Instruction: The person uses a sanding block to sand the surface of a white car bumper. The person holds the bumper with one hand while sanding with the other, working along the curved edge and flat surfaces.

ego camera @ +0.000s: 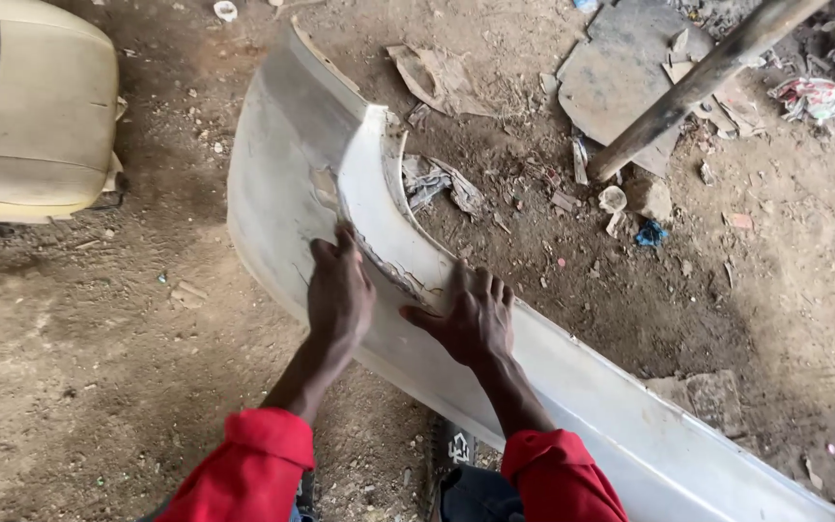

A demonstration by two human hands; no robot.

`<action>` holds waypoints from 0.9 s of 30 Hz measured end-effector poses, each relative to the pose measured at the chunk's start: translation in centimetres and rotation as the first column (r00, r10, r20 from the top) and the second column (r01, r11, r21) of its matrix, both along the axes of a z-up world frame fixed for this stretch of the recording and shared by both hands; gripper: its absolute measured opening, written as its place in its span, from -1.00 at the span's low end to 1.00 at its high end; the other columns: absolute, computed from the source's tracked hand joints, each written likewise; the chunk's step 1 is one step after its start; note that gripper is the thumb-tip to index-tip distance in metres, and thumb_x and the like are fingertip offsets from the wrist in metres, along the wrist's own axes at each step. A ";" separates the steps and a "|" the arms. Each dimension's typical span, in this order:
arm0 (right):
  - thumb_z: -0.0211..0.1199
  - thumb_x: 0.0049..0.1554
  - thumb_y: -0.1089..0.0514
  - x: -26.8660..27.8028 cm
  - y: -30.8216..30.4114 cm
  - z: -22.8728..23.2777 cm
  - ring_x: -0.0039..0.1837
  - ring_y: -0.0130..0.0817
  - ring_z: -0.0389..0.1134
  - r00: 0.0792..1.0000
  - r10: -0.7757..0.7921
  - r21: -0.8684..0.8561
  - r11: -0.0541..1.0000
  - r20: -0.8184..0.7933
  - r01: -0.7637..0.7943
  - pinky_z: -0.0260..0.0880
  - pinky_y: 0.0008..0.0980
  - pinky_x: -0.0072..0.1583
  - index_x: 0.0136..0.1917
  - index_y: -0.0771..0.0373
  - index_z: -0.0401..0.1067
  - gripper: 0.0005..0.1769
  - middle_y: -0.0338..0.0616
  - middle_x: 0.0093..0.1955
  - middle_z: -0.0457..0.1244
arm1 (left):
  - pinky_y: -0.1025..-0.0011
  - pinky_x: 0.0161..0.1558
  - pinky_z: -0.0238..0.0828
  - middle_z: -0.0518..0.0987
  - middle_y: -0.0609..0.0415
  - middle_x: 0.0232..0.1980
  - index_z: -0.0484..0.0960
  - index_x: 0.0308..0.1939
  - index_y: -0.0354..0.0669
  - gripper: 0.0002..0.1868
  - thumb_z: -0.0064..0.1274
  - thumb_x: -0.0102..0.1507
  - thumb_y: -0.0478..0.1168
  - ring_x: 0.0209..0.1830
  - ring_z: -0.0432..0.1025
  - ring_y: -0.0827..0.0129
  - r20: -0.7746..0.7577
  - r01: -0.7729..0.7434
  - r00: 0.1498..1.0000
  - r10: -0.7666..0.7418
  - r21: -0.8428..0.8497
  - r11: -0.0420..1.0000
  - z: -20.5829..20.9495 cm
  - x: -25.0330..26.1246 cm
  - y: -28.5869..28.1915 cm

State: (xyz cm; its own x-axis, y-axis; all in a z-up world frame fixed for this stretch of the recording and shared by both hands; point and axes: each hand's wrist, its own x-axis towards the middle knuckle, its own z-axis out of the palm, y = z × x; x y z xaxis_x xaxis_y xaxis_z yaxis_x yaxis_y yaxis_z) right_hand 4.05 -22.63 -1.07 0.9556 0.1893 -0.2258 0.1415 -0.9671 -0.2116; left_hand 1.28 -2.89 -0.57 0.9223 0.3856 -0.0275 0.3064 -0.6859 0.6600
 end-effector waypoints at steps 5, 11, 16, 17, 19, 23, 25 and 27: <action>0.29 -0.05 -0.89 -0.1 0.5 0.5 0.67 0.25 0.13 1.000 0.004 -0.004 1.000 0.005 -0.004 0.05 0.11 0.65 0.80 0.23 0.09 0.56 0.25 0.64 0.13 | 0.06 -0.05 0.82 0.44 -0.35 0.11 0.40 0.60 -0.48 -0.38 0.09 0.44 -0.44 -0.01 0.72 -0.14 0.052 -0.046 0.998 0.043 0.058 0.997 -3.0 2.6 3.3; 0.28 -0.06 -0.90 0.3 0.0 -0.2 0.65 0.26 0.15 1.000 0.004 0.005 1.000 0.028 -0.004 0.08 0.13 0.63 0.79 0.23 0.11 0.56 0.27 0.63 0.15 | 0.09 -0.06 0.82 0.46 -0.44 0.11 0.40 0.58 -0.50 -0.43 0.03 0.47 -0.44 -0.07 0.72 -0.13 0.031 -0.027 0.999 0.026 0.025 0.999 -2.3 1.3 0.8; 0.29 -0.08 -0.91 -0.4 0.2 0.0 0.65 0.29 0.16 0.999 -0.024 -0.004 1.000 0.030 0.024 0.10 0.16 0.61 0.79 0.24 0.12 0.58 0.29 0.63 0.16 | 0.12 -0.09 0.79 0.44 -0.44 0.10 0.39 0.57 -0.50 -0.42 0.05 0.45 -0.45 -0.08 0.71 -0.09 0.057 -0.028 0.998 0.026 0.027 0.999 -2.0 2.1 2.4; 0.27 -0.07 -0.91 -0.6 0.0 -0.2 0.64 0.27 0.16 0.999 -0.018 -0.001 1.000 0.032 0.018 0.10 0.14 0.62 0.79 0.24 0.11 0.58 0.28 0.62 0.16 | 0.13 -0.10 0.80 0.44 -0.39 0.09 0.39 0.57 -0.53 -0.41 0.07 0.44 -0.46 -0.08 0.72 -0.10 0.061 -0.030 0.998 0.026 0.058 0.998 -2.8 2.4 2.7; 0.26 -0.07 -0.92 -0.6 0.1 -0.3 0.64 0.26 0.17 0.999 -0.005 0.007 1.000 0.040 0.005 0.09 0.13 0.62 0.79 0.24 0.10 0.58 0.26 0.62 0.15 | 0.14 -0.11 0.81 0.43 -0.33 0.08 0.39 0.57 -0.55 -0.40 0.08 0.44 -0.46 -0.08 0.73 -0.11 0.071 -0.039 0.997 0.032 0.093 0.995 -3.2 2.3 2.8; 0.28 -0.06 -0.90 -0.5 0.2 0.0 0.63 0.25 0.19 0.999 0.000 0.002 1.000 0.036 0.000 0.10 0.11 0.62 0.78 0.26 0.12 0.57 0.26 0.61 0.17 | 0.06 -0.09 0.83 0.43 -0.36 0.08 0.39 0.56 -0.57 -0.43 0.04 0.46 -0.41 -0.04 0.73 -0.20 0.035 -0.014 0.999 0.013 0.037 0.999 -4.0 2.2 2.0; 0.29 -0.06 -0.90 -0.6 0.4 0.1 0.63 0.25 0.19 0.999 -0.001 0.000 1.000 0.034 0.001 0.10 0.11 0.62 0.79 0.26 0.11 0.57 0.26 0.61 0.17 | 0.06 -0.11 0.84 0.42 -0.31 0.08 0.38 0.57 -0.57 -0.43 0.03 0.47 -0.40 -0.04 0.73 -0.21 0.040 -0.014 0.999 0.013 0.031 0.999 -4.2 2.6 2.8; 0.26 -0.05 -0.91 -0.8 0.6 0.6 0.65 0.24 0.18 1.000 -0.007 -0.009 1.000 0.018 0.007 0.07 0.10 0.63 0.79 0.25 0.11 0.57 0.26 0.63 0.16 | 0.05 -0.10 0.83 0.42 -0.39 0.07 0.43 0.55 -0.51 -0.46 0.03 0.48 -0.40 -0.08 0.72 -0.21 0.097 -0.047 0.994 0.040 0.075 0.996 -3.1 3.0 4.1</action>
